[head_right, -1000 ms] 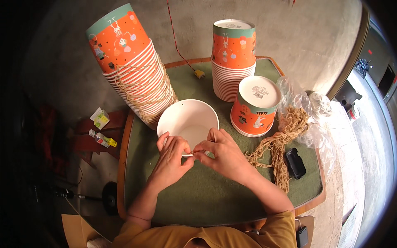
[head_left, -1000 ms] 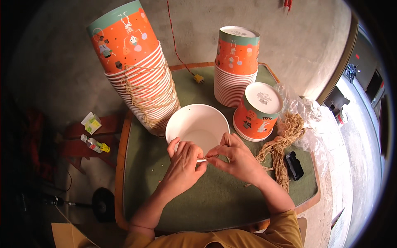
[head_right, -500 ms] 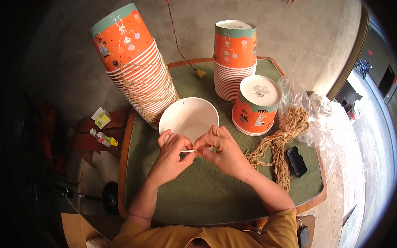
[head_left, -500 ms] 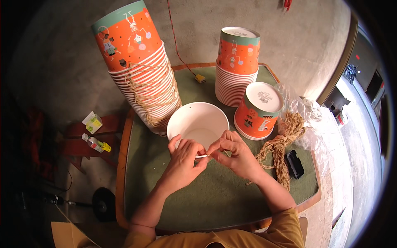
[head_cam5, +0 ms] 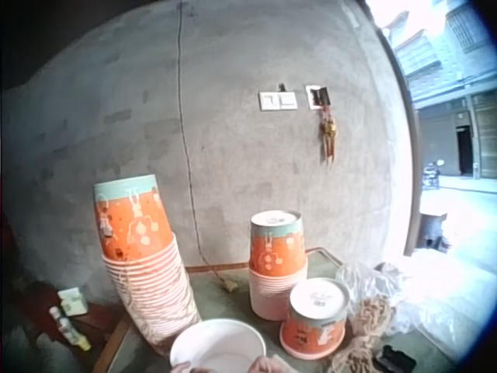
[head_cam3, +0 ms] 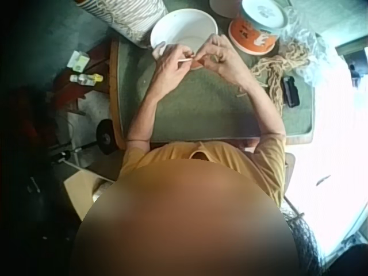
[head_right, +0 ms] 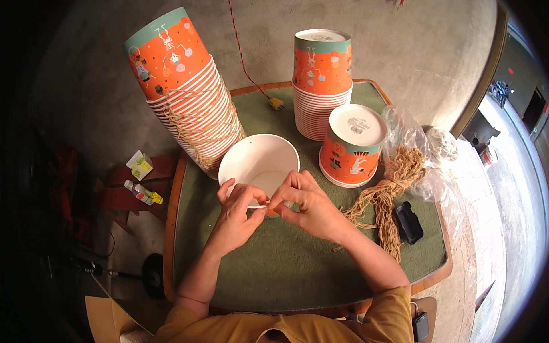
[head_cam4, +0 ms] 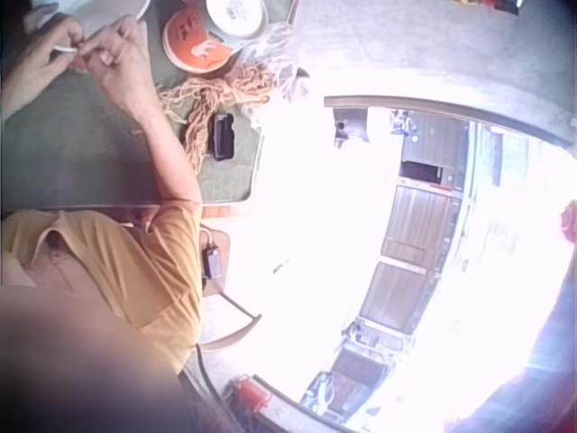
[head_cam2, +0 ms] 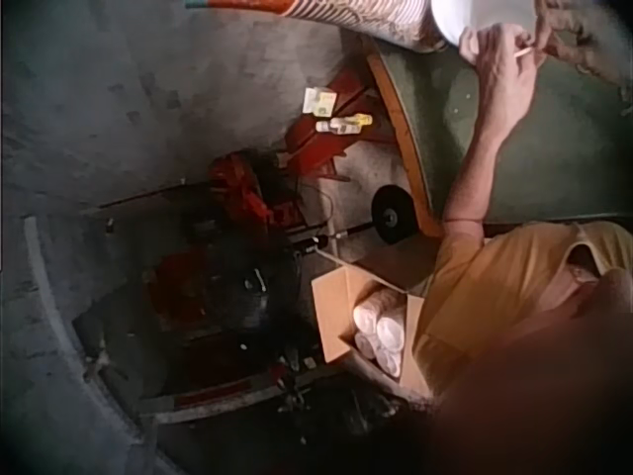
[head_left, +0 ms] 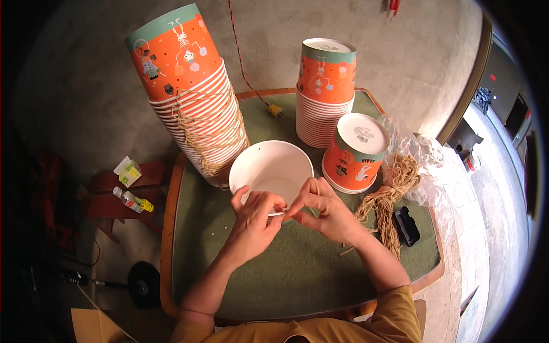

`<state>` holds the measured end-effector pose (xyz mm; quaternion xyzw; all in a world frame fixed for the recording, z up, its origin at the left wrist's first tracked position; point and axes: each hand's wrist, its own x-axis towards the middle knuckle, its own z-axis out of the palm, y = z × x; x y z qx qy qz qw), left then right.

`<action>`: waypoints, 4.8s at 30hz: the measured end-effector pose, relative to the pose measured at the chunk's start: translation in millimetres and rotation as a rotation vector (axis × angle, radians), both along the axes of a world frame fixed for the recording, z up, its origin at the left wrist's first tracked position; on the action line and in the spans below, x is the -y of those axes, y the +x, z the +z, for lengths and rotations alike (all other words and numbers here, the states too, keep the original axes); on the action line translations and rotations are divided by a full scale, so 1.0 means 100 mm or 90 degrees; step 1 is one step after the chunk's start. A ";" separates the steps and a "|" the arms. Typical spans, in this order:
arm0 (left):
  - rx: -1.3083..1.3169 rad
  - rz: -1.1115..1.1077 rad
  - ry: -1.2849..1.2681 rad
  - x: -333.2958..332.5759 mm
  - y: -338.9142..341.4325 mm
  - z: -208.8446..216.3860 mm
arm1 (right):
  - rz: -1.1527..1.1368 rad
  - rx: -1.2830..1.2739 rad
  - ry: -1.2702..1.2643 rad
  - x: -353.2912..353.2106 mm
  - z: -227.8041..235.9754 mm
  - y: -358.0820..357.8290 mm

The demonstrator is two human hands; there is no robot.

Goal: Thread string through pre-punched holes in paper cups to assemble them.

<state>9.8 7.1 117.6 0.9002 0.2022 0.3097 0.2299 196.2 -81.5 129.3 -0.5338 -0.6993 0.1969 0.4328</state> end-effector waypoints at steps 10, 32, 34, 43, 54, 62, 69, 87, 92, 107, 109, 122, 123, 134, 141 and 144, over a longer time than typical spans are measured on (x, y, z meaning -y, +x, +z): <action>-0.003 -0.006 0.036 -0.06 0.03 -0.05 | 0.010 0.231 0.178 -0.01 0.07 0.06; -0.026 -0.049 0.062 -0.12 -0.07 0.02 | 0.034 0.379 0.142 0.02 0.01 0.25; -0.018 -0.059 0.059 -0.11 -0.05 0.05 | 0.026 0.392 0.125 0.03 0.02 0.26; -0.021 -0.042 0.043 -0.13 -0.05 0.01 | 0.013 0.318 -0.063 0.15 0.17 0.33; -0.002 -0.051 0.038 -0.24 -0.16 0.04 | 0.175 -0.372 -0.232 0.34 0.34 0.63; -0.035 -0.049 0.082 -0.35 -0.30 0.14 | 0.179 -0.546 -0.146 0.28 0.28 0.63; -0.118 -0.050 0.014 -0.37 -0.37 0.11 | 0.022 -0.249 -0.229 0.14 0.24 0.43; 0.084 0.054 0.009 -0.34 -0.32 0.11 | -0.067 0.200 -0.185 0.14 0.15 0.35; 0.160 -0.003 -0.200 -0.54 -0.42 0.00 | -0.013 0.149 -0.244 0.13 0.17 0.27; 0.025 0.064 -0.069 -0.41 -0.47 0.18 | 0.062 0.158 -0.207 0.03 -0.05 0.13; 0.033 0.067 -0.026 -0.39 -0.46 0.18 | 0.064 0.160 -0.220 0.03 -0.01 0.10; 0.038 0.073 0.063 -0.30 -0.41 0.25 | 0.157 0.161 -0.219 0.04 -0.04 -0.02; 0.036 0.071 0.060 -0.31 -0.41 0.25 | 0.156 0.161 -0.219 0.04 -0.05 -0.02; 0.076 0.083 0.083 -0.20 -0.34 0.28 | 0.184 0.172 -0.214 0.08 -0.05 -0.06; 0.035 -0.004 0.093 -0.06 -0.30 0.34 | 0.255 0.022 -0.326 0.23 0.31 -0.16; -0.010 -0.066 0.075 -0.02 -0.31 0.34 | 0.266 -0.064 -0.343 0.32 0.40 -0.16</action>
